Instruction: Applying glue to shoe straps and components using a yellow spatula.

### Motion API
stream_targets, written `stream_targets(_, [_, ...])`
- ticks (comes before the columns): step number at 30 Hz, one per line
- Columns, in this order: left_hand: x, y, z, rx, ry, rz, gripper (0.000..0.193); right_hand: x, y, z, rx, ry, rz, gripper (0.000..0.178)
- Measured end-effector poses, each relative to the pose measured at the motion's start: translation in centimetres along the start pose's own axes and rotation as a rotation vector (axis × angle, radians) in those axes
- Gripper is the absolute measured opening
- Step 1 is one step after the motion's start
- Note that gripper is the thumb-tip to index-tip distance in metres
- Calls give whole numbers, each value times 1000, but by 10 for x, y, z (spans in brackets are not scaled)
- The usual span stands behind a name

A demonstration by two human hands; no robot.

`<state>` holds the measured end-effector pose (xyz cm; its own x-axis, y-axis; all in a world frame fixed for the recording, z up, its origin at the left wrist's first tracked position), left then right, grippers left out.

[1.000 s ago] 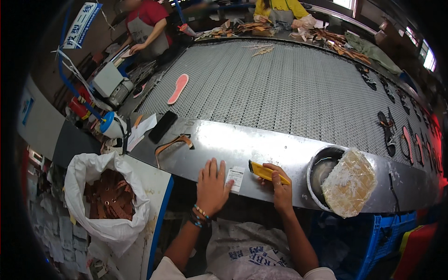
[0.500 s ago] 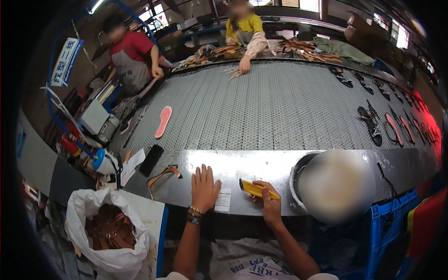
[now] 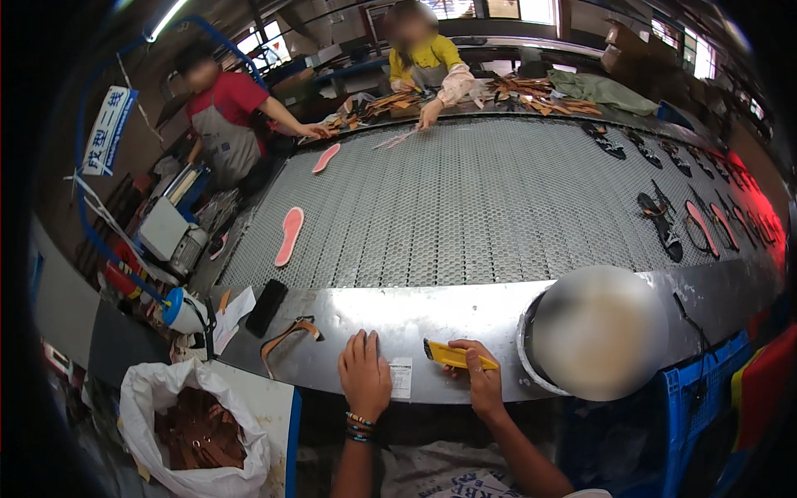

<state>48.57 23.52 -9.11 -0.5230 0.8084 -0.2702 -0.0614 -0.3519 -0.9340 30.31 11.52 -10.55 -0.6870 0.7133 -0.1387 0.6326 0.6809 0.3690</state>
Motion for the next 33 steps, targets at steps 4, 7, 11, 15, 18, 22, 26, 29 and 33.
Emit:
stream_targets(4, [-1,4,0,-40,13,-9,50,1,-1,-1,28,10,4,42])
stream_targets(7, [-2,6,-2,-38,1,-7,50,0,-1,-1,50,-4,-6,42])
stream_targets(11, [-3,5,-4,-36,-17,-5,51,1,1,-3,55,-34,-2,41])
stream_targets(15, [-3,9,0,-91,-4,-18,53,4,-4,-2,118,-45,17,42])
stream_targets(18, [-1,10,-2,-114,3,-13,54,6,-5,-2,124,-56,31,43])
stream_targets(22, [2,14,-4,-88,-24,-49,54,7,-4,4,134,-3,17,45])
stream_targets(26, [-1,14,-4,-75,-24,-73,54,5,-4,3,128,43,5,46])
stream_targets(29, [-4,6,-1,-63,-44,-80,53,1,-2,-1,123,39,-4,46])
stream_targets(33, [-11,0,3,-17,-77,-76,53,-3,-5,-3,110,39,5,45])
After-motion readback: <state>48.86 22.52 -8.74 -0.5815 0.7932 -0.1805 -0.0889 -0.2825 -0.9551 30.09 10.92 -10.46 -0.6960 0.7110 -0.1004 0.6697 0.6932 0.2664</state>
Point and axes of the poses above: each hand's wrist, its own x-axis away from the middle knuckle, its own y-axis out of the palm, z = x × y, the point moved 7 cm from there along -x, towards the middle knuckle, and after that the axes turned 9 degrees about -z, right-handed, at the moved point
